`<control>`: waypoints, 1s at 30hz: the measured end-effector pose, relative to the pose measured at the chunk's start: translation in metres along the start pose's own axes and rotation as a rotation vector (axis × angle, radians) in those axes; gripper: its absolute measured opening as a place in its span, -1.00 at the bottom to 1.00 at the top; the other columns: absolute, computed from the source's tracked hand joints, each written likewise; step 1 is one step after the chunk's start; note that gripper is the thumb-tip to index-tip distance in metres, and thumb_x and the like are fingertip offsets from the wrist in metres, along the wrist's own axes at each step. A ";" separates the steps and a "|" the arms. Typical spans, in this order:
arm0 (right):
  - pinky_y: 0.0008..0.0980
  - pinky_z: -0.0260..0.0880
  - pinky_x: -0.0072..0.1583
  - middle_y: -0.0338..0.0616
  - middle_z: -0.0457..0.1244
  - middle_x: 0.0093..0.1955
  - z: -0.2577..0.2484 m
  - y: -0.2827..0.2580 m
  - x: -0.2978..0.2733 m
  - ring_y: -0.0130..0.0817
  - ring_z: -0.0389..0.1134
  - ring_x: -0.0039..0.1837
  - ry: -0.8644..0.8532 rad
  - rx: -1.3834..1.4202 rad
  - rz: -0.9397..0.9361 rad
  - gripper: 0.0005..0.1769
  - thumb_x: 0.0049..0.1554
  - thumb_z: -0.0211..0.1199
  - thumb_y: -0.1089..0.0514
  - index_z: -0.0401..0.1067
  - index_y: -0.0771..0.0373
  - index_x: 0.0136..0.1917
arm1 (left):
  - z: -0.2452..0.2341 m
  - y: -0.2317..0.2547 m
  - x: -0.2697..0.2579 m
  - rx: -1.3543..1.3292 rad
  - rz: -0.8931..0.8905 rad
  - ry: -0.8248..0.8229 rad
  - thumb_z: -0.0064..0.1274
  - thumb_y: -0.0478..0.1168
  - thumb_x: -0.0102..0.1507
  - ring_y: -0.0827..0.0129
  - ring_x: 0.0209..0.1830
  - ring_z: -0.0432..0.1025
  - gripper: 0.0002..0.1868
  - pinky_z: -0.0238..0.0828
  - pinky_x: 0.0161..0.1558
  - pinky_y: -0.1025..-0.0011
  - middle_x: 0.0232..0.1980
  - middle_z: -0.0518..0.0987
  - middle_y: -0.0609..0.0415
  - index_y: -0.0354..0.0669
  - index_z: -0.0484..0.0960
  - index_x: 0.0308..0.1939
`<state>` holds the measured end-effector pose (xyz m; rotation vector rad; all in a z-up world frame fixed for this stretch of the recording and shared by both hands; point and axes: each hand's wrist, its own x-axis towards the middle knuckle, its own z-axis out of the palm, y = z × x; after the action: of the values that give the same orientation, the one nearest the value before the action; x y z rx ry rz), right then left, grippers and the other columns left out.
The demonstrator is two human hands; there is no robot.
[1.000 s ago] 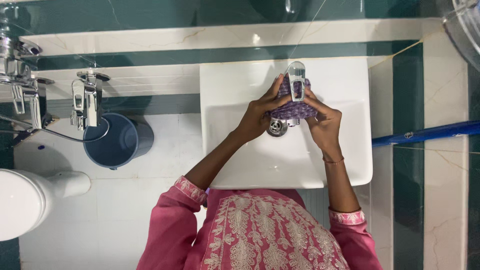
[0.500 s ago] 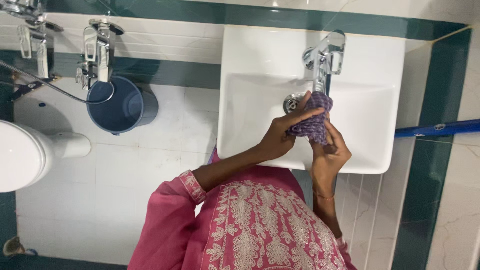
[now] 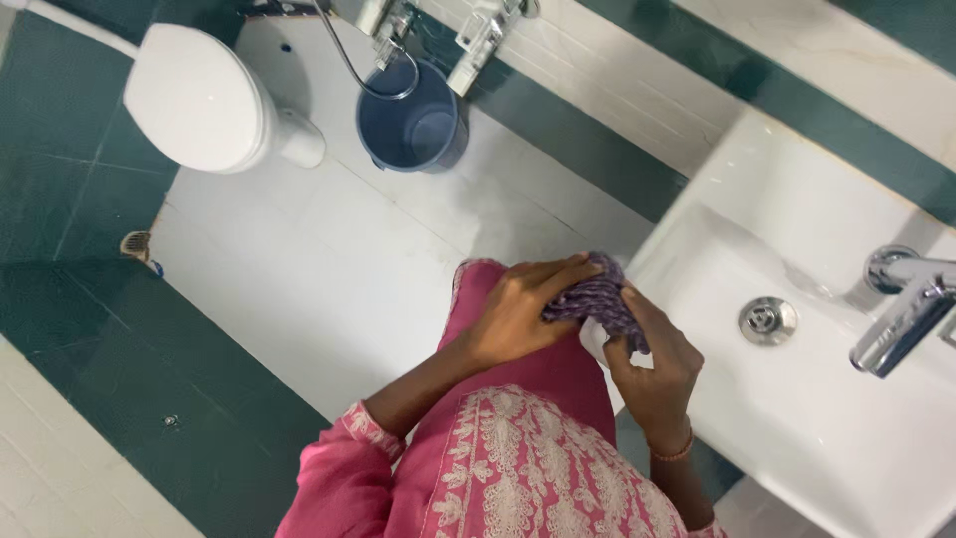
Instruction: The person wipes a bathroom faucet and a handheld bidet sprayer with a cloth, then rinses the cloth in a bucket of water.
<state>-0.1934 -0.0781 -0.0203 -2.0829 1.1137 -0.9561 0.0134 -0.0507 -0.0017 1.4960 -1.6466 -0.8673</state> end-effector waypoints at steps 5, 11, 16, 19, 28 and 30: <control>-0.30 0.56 0.00 0.09 0.36 0.22 0.096 -0.030 0.056 -0.13 0.51 0.05 -0.350 0.083 0.029 -0.35 0.02 0.34 0.28 0.34 0.29 0.40 | -0.106 -0.058 -0.018 0.346 -0.062 -0.086 0.26 -0.35 0.06 0.05 0.14 0.54 -0.41 0.39 0.22 0.09 0.16 0.63 -0.13 -0.25 0.56 0.20; -0.12 0.44 0.10 0.12 0.33 0.11 0.238 -0.073 0.119 0.00 0.37 0.11 -0.584 -0.086 0.114 -0.20 -0.08 0.44 0.26 0.27 0.36 0.42 | -0.220 -0.160 -0.012 0.504 -0.056 -0.173 0.19 -0.34 0.10 0.11 0.11 0.50 -0.51 0.34 0.18 0.11 0.09 0.63 -0.03 -0.21 0.58 0.14; -0.20 0.45 0.21 -0.05 0.36 0.12 0.274 -0.084 0.171 -0.15 0.38 0.16 -0.364 -0.372 0.245 -0.56 -0.07 0.47 0.23 0.47 0.23 0.10 | -0.264 -0.206 0.027 0.495 0.182 -0.023 0.22 -0.32 0.09 0.14 0.15 0.49 -0.52 0.33 0.17 0.12 0.13 0.62 0.00 -0.16 0.61 0.12; 0.07 0.29 0.33 0.12 0.30 0.28 0.250 -0.111 0.207 0.06 0.30 0.37 0.120 -0.497 -0.033 -0.52 -0.14 0.36 0.41 0.41 0.35 0.09 | -0.283 -0.193 0.080 0.513 0.466 0.179 0.21 -0.32 0.13 0.15 0.28 0.45 -0.57 0.31 0.18 0.13 0.27 0.56 0.03 -0.14 0.61 0.11; 0.00 0.21 0.60 0.10 0.08 0.66 0.207 -0.120 0.335 0.03 0.07 0.69 0.132 -0.304 -0.170 -0.15 0.00 0.14 0.55 0.30 0.22 0.55 | -0.274 -0.182 0.211 -0.104 0.474 0.261 -0.02 -0.56 0.08 -0.05 0.42 0.37 -0.24 0.44 0.36 0.15 0.54 0.28 -0.29 -0.56 0.30 0.42; -0.01 0.16 0.58 0.08 0.11 0.62 0.206 -0.120 0.354 0.06 0.07 0.65 0.080 -0.387 -0.209 -0.13 -0.08 0.18 0.52 0.37 0.17 0.50 | -0.262 -0.205 0.229 -0.344 0.319 0.207 -0.05 -0.58 0.13 -0.03 0.35 0.42 -0.23 0.52 0.28 0.23 0.45 0.38 -0.27 -0.48 0.29 0.48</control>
<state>0.1648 -0.2939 0.0644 -2.5327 1.2170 -0.9891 0.3311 -0.2987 -0.0293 1.0170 -1.4459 -0.7455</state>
